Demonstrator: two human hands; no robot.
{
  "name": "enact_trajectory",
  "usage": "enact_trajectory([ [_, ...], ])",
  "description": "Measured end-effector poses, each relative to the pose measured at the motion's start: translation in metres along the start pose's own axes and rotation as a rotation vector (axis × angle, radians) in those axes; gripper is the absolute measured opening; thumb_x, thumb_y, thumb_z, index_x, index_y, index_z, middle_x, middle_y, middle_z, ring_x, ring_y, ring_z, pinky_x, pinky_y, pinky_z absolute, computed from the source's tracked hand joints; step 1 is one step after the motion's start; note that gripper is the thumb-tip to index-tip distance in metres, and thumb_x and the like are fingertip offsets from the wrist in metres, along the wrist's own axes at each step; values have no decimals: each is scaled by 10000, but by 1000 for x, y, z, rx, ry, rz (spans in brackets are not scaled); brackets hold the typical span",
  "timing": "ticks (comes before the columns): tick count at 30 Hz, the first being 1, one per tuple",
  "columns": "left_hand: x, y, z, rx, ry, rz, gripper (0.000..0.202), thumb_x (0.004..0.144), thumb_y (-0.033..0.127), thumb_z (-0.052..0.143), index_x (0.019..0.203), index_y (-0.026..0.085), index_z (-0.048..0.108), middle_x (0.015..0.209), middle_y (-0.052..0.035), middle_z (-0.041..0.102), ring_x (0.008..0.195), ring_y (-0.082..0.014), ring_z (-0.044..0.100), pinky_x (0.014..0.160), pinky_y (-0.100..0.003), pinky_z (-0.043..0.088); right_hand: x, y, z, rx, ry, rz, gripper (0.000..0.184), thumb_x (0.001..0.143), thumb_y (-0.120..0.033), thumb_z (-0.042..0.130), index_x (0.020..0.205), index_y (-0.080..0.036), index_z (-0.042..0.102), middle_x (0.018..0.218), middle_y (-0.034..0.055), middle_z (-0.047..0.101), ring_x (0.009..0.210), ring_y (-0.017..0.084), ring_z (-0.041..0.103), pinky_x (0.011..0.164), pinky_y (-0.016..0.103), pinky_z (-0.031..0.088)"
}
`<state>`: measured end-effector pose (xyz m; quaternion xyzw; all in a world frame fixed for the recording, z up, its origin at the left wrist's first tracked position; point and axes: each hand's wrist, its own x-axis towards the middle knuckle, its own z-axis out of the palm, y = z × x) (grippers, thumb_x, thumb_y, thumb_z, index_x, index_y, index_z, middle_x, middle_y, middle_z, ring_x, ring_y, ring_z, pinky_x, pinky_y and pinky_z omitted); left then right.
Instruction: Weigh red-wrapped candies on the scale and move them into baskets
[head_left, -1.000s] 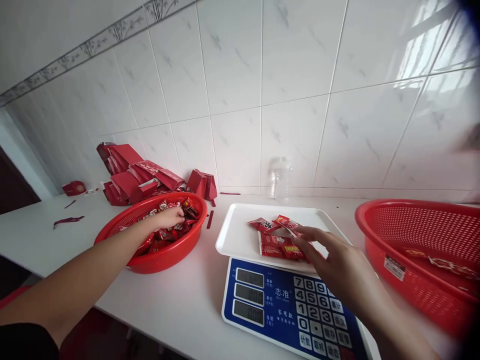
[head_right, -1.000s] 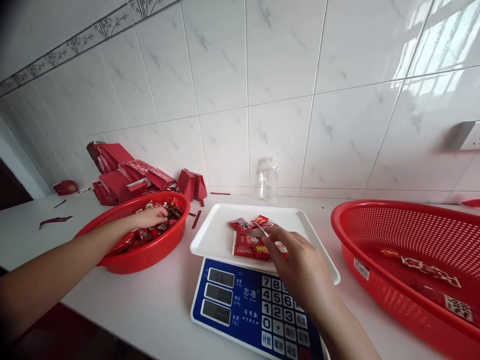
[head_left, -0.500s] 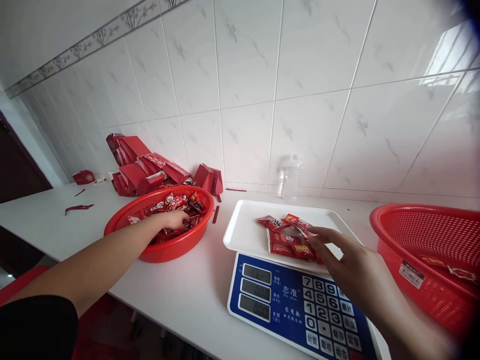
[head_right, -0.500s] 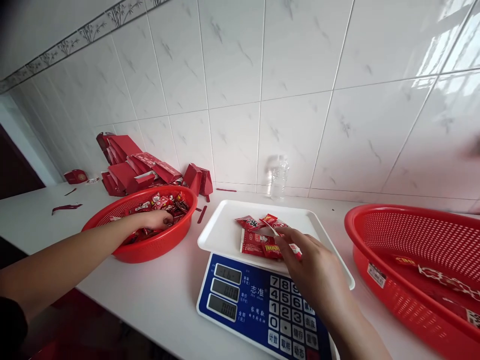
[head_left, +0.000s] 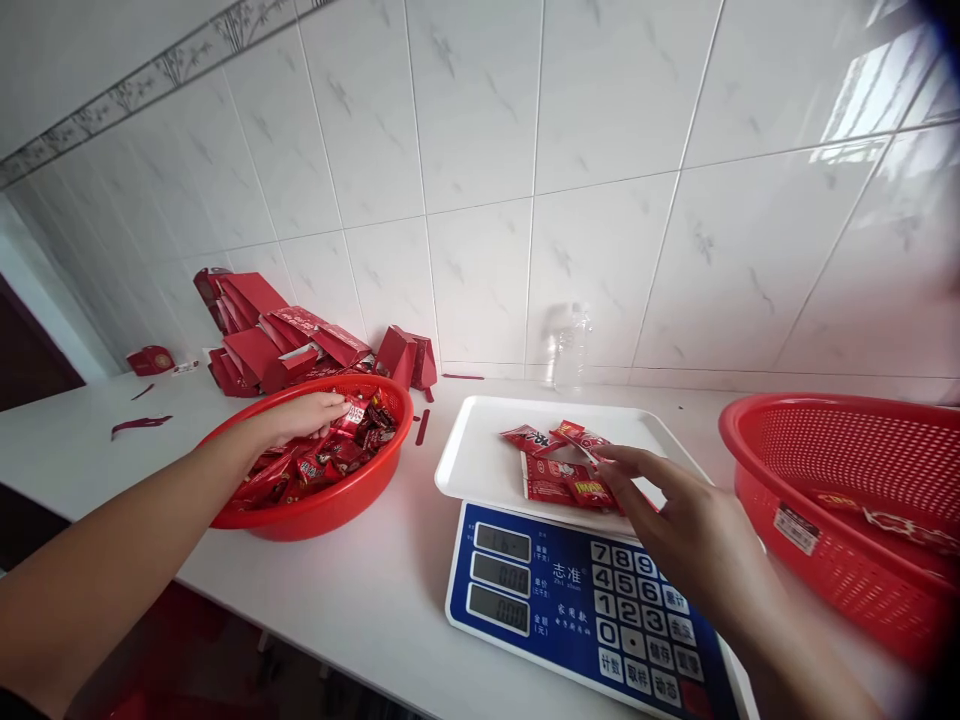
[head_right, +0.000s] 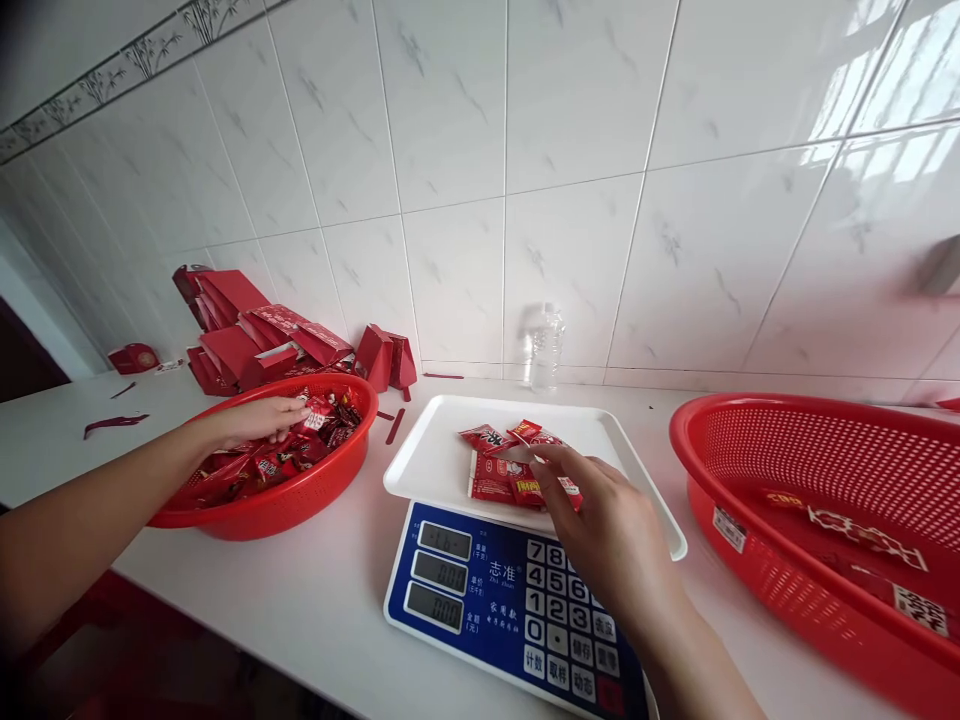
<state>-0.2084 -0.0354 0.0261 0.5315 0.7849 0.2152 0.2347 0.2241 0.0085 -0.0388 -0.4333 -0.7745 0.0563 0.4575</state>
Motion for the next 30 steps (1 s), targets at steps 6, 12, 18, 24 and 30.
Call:
enact_trajectory([
  [6, 3, 52, 11, -182, 107, 116, 204, 804, 399, 583, 842, 201, 545, 659, 30, 488, 499, -110, 416, 442, -213, 321, -2, 1, 4, 18, 50, 23, 282, 902, -442, 496, 963, -270, 712, 777, -5, 726, 460, 145, 562, 498, 267, 419],
  [12, 2, 123, 69, -280, -6, 265, 191, 935, 234, 417, 1065, 176, 545, 769, -2, 572, 547, -85, 469, 471, -195, 333, 3, -1, -3, 32, 41, 153, 336, 856, -480, 477, 912, -247, 713, 771, 10, 727, 452, 153, 556, 496, 283, 417],
  [18, -2, 178, 137, -200, -213, 419, 306, 953, 314, 444, 1219, 177, 509, 818, -51, 660, 656, -149, 602, 576, -267, 468, 6, 7, -4, 54, 107, 197, 352, 858, -482, 470, 930, -232, 707, 781, 34, 724, 450, 160, 535, 517, 297, 403],
  [24, -2, 199, 165, 18, -105, 565, 459, 899, 325, 525, 1321, 160, 451, 1348, -157, 518, 1233, -292, 490, 1033, -427, 386, 9, 6, -9, 34, 103, 270, 382, 831, -488, 458, 931, -219, 711, 790, 52, 725, 563, 199, 598, 548, 306, 415],
  [30, -5, 208, 188, 173, -130, 731, 663, 906, 570, 456, 1421, 163, 365, 1545, -143, 294, 1450, -317, 146, 1176, -481, 149, 10, 7, -11, 52, 112, 302, 369, 840, -456, 442, 975, -221, 692, 843, 56, 736, 659, 226, 643, 597, 328, 439],
])
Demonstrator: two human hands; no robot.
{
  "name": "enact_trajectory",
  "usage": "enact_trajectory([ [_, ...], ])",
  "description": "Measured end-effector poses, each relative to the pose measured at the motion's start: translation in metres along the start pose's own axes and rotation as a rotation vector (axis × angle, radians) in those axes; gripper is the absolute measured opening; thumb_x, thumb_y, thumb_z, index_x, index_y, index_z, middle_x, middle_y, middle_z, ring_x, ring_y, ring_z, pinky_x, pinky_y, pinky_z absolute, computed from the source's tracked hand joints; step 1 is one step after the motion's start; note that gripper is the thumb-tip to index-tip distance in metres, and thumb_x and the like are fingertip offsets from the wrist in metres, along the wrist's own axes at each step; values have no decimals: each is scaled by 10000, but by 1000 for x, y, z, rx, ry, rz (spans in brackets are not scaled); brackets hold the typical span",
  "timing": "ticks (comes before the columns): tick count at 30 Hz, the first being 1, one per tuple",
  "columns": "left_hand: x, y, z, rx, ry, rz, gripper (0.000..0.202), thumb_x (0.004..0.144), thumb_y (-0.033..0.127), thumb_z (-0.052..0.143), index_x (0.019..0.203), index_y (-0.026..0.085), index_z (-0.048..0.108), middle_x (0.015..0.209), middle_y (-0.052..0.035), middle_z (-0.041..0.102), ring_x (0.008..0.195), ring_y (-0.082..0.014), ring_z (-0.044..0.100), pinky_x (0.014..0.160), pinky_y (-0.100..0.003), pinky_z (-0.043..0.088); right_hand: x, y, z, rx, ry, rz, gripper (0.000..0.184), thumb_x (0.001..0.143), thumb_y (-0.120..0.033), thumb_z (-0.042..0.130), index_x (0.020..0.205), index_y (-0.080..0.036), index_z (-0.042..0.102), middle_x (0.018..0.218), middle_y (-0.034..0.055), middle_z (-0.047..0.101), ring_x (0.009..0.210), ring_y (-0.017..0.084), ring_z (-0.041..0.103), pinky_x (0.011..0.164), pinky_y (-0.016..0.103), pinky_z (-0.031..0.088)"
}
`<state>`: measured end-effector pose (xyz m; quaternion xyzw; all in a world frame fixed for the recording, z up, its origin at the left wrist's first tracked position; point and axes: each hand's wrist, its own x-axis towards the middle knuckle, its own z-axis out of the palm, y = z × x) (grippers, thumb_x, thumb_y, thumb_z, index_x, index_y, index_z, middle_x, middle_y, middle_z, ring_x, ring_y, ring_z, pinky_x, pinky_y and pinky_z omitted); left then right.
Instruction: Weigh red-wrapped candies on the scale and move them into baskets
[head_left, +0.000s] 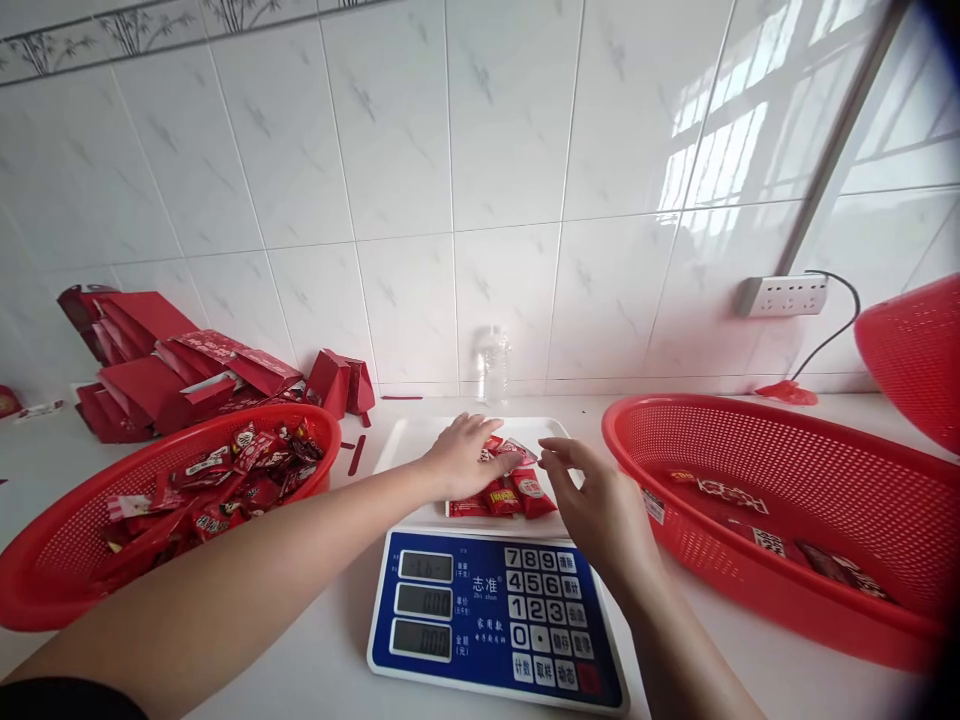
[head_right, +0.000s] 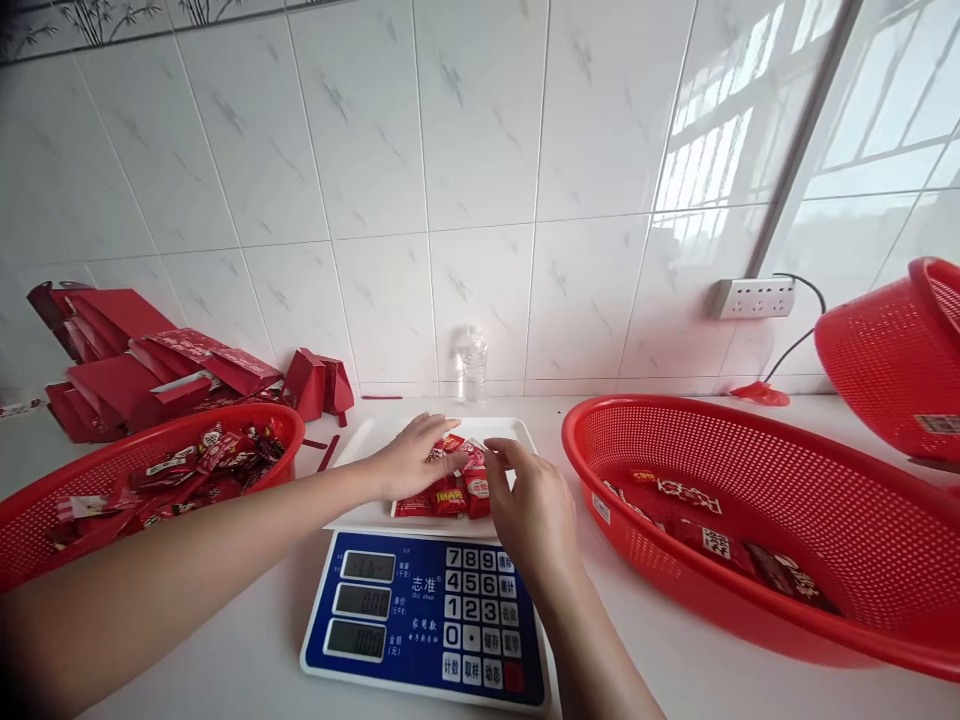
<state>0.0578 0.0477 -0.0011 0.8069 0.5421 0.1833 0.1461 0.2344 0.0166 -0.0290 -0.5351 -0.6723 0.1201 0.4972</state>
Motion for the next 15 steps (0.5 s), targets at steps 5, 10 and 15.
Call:
enact_trajectory([
  [5, 1, 17, 14, 221, -243, 96, 747, 856, 727, 359, 1445, 268, 346, 1570, -133, 230, 1445, -410, 83, 1111, -654, 140, 0, 0, 0, 38, -22, -1, 328, 849, -426, 456, 967, -217, 678, 854, 59, 736, 773, 248, 676, 635, 333, 458],
  [10, 2, 17, 10, 233, -273, 147, 636, 859, 707, 391, 1342, 305, 489, 1491, -111, 378, 1363, -405, 308, 1052, -621, 292, -2, -1, -1, 45, -45, 4, 318, 861, -431, 450, 954, -227, 676, 870, 51, 735, 791, 241, 680, 645, 329, 464],
  [15, -3, 2, -1, 191, -252, 239, 548, 875, 617, 465, 1340, 327, 490, 1482, -63, 411, 1335, -361, 372, 1066, -560, 307, -1, 1, 0, 10, -34, 3, 365, 848, -450, 438, 990, -214, 679, 857, 65, 736, 796, 265, 678, 635, 345, 458],
])
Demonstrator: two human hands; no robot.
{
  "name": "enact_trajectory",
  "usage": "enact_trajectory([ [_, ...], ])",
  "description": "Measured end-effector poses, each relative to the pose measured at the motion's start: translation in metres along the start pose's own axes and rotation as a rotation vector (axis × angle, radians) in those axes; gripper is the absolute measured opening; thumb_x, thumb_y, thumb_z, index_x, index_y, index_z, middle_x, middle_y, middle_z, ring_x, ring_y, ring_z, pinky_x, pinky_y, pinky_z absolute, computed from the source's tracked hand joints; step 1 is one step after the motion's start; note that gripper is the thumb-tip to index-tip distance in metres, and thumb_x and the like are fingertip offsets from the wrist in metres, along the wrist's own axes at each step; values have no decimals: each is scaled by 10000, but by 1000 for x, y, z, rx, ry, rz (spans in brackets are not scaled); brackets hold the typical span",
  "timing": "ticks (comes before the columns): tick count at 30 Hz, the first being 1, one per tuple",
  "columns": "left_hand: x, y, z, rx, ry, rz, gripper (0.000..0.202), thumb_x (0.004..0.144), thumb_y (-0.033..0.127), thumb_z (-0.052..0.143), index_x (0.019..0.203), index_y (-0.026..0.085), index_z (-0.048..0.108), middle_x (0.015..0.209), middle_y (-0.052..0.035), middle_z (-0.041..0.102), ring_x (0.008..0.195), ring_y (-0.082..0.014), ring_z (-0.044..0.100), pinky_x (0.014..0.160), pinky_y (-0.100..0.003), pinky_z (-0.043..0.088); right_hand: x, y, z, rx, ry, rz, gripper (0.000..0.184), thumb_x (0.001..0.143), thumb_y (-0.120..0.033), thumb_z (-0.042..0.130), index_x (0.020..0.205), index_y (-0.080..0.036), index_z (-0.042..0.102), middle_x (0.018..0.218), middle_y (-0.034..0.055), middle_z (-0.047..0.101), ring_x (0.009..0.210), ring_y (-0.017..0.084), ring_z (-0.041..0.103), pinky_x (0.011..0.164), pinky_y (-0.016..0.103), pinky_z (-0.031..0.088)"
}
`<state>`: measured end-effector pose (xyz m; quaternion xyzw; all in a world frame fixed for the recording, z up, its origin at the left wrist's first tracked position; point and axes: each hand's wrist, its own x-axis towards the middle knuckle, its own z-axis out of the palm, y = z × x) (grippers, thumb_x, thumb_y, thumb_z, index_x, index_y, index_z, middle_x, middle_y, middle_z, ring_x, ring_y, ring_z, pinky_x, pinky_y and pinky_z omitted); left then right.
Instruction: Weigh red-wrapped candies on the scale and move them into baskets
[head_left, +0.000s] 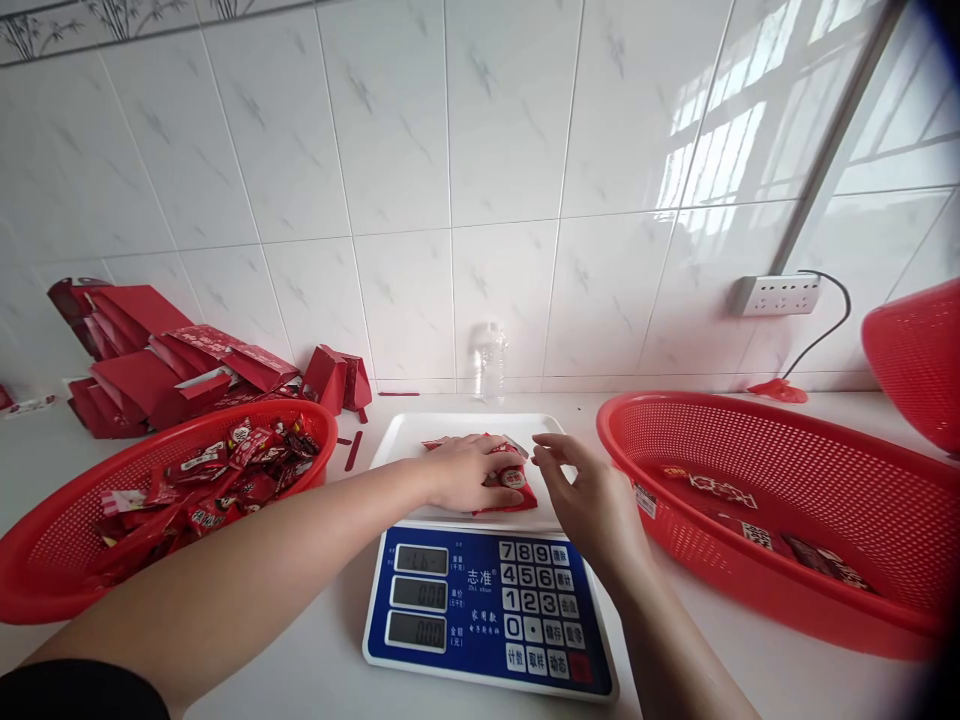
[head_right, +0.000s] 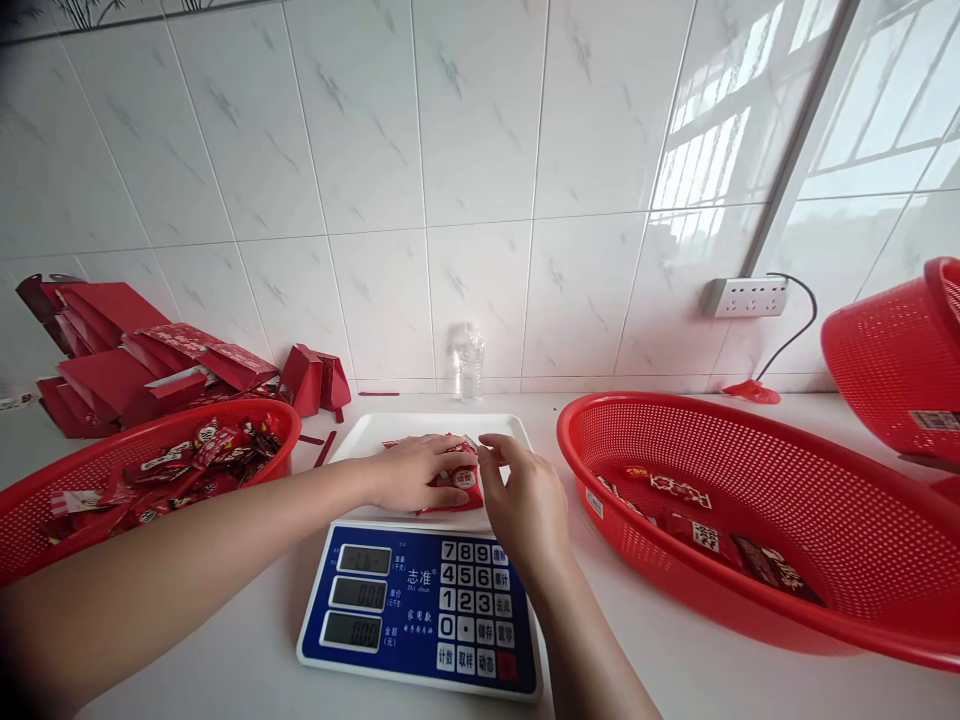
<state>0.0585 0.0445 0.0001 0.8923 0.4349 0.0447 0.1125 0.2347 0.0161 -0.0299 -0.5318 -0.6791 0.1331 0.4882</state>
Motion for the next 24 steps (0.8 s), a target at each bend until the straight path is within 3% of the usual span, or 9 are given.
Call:
enact_trajectory([
  [3, -10, -9, -5, -48, -10, -3, 684, 873, 592, 501, 1452, 261, 346, 1501, -106, 389, 1366, -322, 354, 1108, -502, 291, 1, 1, 1, -45, -25, -8, 394, 849, -443, 427, 1033, -207, 682, 865, 68, 734, 815, 277, 673, 669, 368, 465],
  [7, -26, -24, -14, -104, 39, -160, 833, 862, 693, 440, 1512, 226, 205, 1603, -120, 126, 1464, -317, 97, 1175, -504, 143, 1, 2, 3, -101, -116, -94, 392, 866, -412, 422, 1084, -202, 672, 952, 72, 730, 877, 279, 669, 723, 386, 476],
  [9, -33, -30, -17, -127, 35, -221, 864, 848, 731, 422, 1514, 229, 194, 1609, -126, 79, 1467, -330, 22, 1172, -535, 108, 0, 2, 4, -135, -144, -134, 362, 877, -397, 432, 1072, -207, 672, 988, 68, 728, 914, 281, 663, 756, 396, 475],
  [16, -39, -25, -12, -125, -115, -238, 963, 794, 810, 391, 1531, 256, 115, 1605, -138, 66, 1460, -348, -52, 1142, -611, 36, -3, 4, 9, -268, -201, -241, 262, 907, -357, 460, 903, -223, 685, 916, 61, 732, 896, 286, 647, 815, 437, 454],
  [21, -30, -21, -9, -69, -127, -244, 926, 821, 789, 368, 1531, 250, 118, 1607, -127, 59, 1462, -333, -64, 1141, -604, 29, -3, 4, 11, -277, -228, -259, 269, 939, -346, 441, 893, -227, 679, 870, 52, 728, 890, 272, 652, 851, 448, 438],
  [24, -26, -25, -10, -123, -73, -227, 876, 851, 772, 312, 1524, 232, 160, 1605, -122, 111, 1470, -312, -7, 1159, -563, 47, -4, 4, 11, -290, -232, -249, 258, 943, -342, 451, 895, -228, 677, 869, 54, 728, 888, 269, 656, 855, 453, 445],
])
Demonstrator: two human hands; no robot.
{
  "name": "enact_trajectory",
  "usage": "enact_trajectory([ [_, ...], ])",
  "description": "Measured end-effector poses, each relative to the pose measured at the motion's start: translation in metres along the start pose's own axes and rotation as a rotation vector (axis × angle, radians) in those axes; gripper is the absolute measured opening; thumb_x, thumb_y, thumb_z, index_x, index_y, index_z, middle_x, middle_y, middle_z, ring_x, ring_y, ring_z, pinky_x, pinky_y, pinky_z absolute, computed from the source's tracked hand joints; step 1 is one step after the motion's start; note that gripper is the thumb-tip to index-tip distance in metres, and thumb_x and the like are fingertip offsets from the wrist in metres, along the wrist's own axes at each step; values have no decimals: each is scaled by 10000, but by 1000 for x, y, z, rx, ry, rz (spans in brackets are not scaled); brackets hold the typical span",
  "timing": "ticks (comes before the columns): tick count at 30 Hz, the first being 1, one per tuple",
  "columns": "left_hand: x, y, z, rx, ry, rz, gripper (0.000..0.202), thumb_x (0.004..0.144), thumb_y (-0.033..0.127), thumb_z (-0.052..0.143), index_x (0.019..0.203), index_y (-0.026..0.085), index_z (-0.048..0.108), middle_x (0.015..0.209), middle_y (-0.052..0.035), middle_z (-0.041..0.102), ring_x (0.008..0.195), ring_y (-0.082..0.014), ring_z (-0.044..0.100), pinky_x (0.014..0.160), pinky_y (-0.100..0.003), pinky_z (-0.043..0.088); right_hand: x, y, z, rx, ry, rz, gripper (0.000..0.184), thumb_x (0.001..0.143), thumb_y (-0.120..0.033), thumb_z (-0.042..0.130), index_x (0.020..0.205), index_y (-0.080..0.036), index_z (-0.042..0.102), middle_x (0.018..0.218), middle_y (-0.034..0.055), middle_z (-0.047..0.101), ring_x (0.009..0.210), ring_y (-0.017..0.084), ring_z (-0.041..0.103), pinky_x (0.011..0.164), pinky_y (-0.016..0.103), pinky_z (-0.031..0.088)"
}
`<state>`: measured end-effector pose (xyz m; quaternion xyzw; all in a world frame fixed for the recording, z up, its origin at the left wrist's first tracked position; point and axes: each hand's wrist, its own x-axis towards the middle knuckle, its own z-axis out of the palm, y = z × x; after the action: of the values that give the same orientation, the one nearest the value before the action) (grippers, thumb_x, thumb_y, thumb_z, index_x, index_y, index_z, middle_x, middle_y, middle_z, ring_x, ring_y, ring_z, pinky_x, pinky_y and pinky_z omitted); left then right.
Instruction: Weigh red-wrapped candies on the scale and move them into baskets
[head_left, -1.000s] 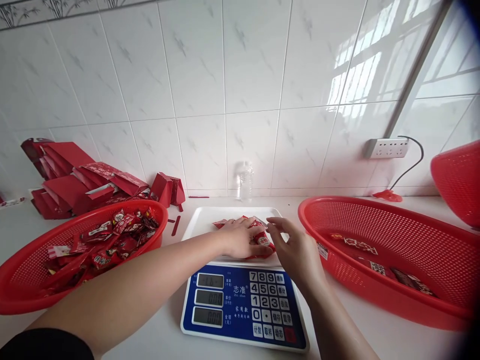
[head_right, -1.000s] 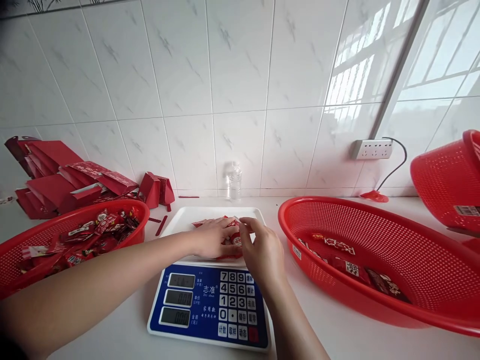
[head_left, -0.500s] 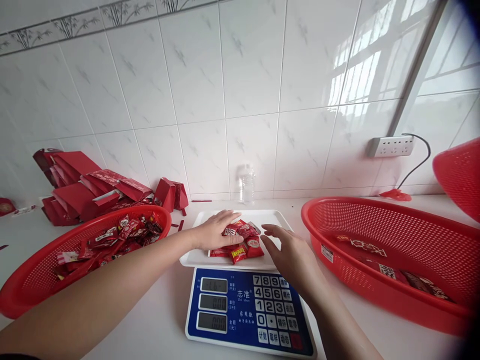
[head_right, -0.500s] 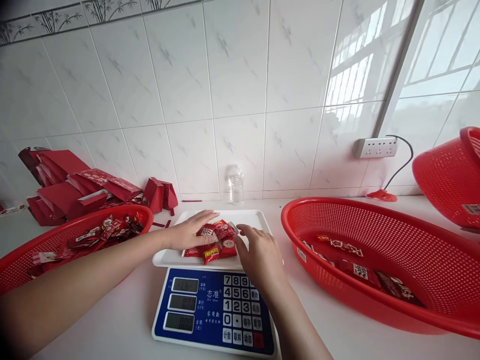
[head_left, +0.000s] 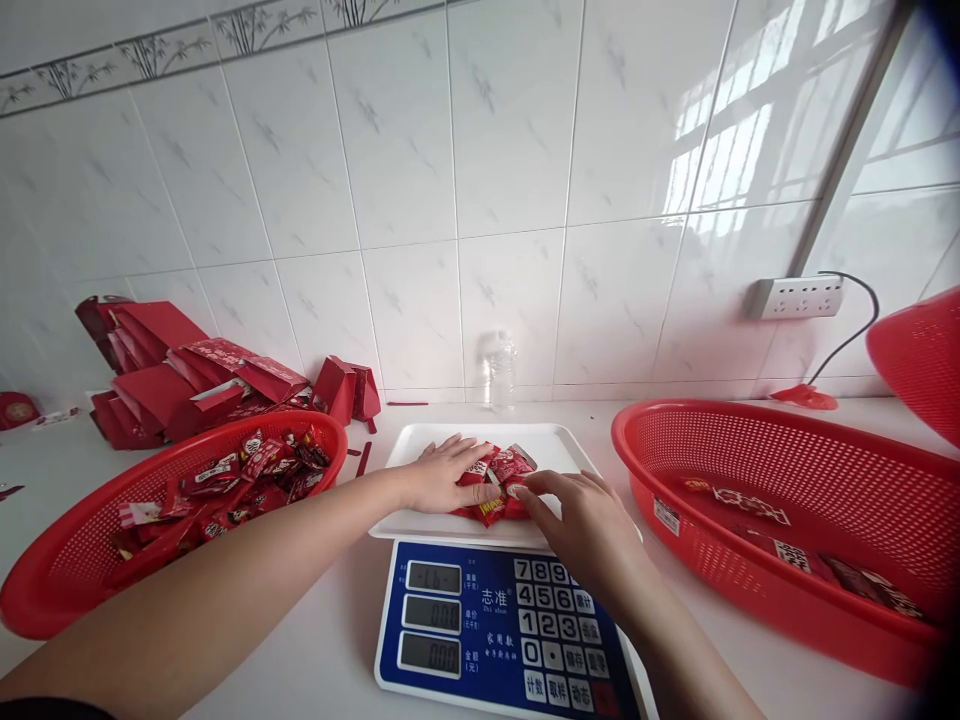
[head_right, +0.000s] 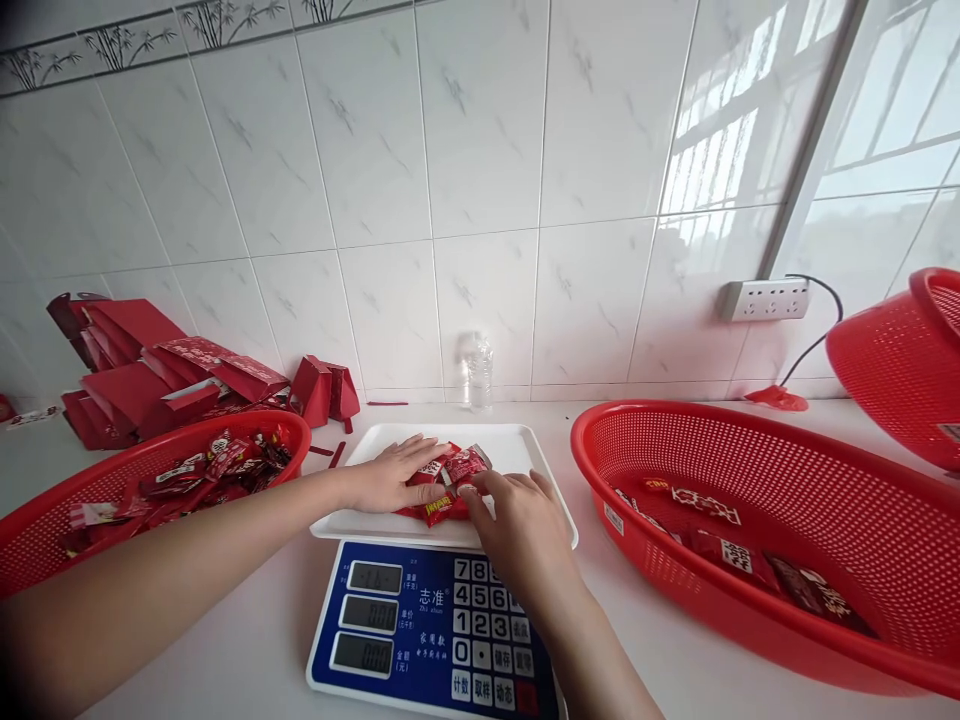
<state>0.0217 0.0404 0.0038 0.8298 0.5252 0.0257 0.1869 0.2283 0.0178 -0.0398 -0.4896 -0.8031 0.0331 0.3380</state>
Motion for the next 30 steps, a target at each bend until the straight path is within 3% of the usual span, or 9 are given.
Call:
enact_trajectory([
  [5, 6, -8, 3, -72, 117, 27, 796, 903, 722, 126, 1512, 213, 189, 1569, -124, 245, 1441, -278, 202, 1165, -454, 183, -1, 0, 1, -39, -43, -27, 200, 928, -287, 488, 966, -238, 678, 923, 58, 732, 901, 267, 659, 888, 481, 449],
  [11, 12, -2, 10, 45, 164, 53, 772, 878, 750, 261, 1468, 255, 310, 1581, -109, 227, 1462, -343, 57, 1143, -603, 18, -1, 1, 4, 14, 4, -39, 248, 929, -280, 459, 1052, -218, 665, 962, 62, 733, 917, 263, 662, 934, 508, 428],
  [15, 16, 13, 14, 130, 164, 71, 726, 872, 755, 264, 1462, 335, 306, 1569, -98, 260, 1451, -375, 98, 1097, -673, 80, 0, 4, 2, 92, 99, 16, 305, 907, -314, 417, 1028, -209, 676, 957, 61, 735, 895, 271, 665, 834, 470, 481],
  [18, 18, 21, 17, 146, 131, 82, 701, 864, 757, 287, 1433, 355, 356, 1481, -104, 401, 1397, -413, 230, 1052, -702, 146, 1, 4, 0, 115, 141, 36, 339, 899, -350, 401, 1016, -208, 685, 936, 52, 739, 859, 272, 668, 809, 461, 488],
  [22, 21, 20, 20, 97, 192, 127, 593, 860, 720, 390, 1289, 332, 520, 1318, -84, 544, 1246, -363, 440, 1029, -638, 255, 1, 3, -1, 119, 169, 31, 363, 899, -382, 392, 995, -207, 695, 910, 48, 741, 815, 270, 668, 765, 437, 501],
  [26, 21, 10, 20, -105, 271, 155, 486, 854, 676, 468, 1138, 306, 606, 1311, -66, 551, 1259, -345, 443, 1070, -598, 253, 2, 2, -1, 108, 229, 10, 369, 895, -396, 397, 965, -203, 703, 876, 65, 741, 772, 260, 679, 714, 403, 513],
  [30, 11, 0, 10, -229, 348, 157, 526, 930, 643, 300, 1205, 269, 549, 1380, -77, 503, 1293, -262, 444, 1101, -441, 324, 2, 1, -2, 113, 256, 14, 363, 893, -397, 403, 948, -206, 708, 858, 62, 741, 695, 239, 675, 660, 375, 513],
])
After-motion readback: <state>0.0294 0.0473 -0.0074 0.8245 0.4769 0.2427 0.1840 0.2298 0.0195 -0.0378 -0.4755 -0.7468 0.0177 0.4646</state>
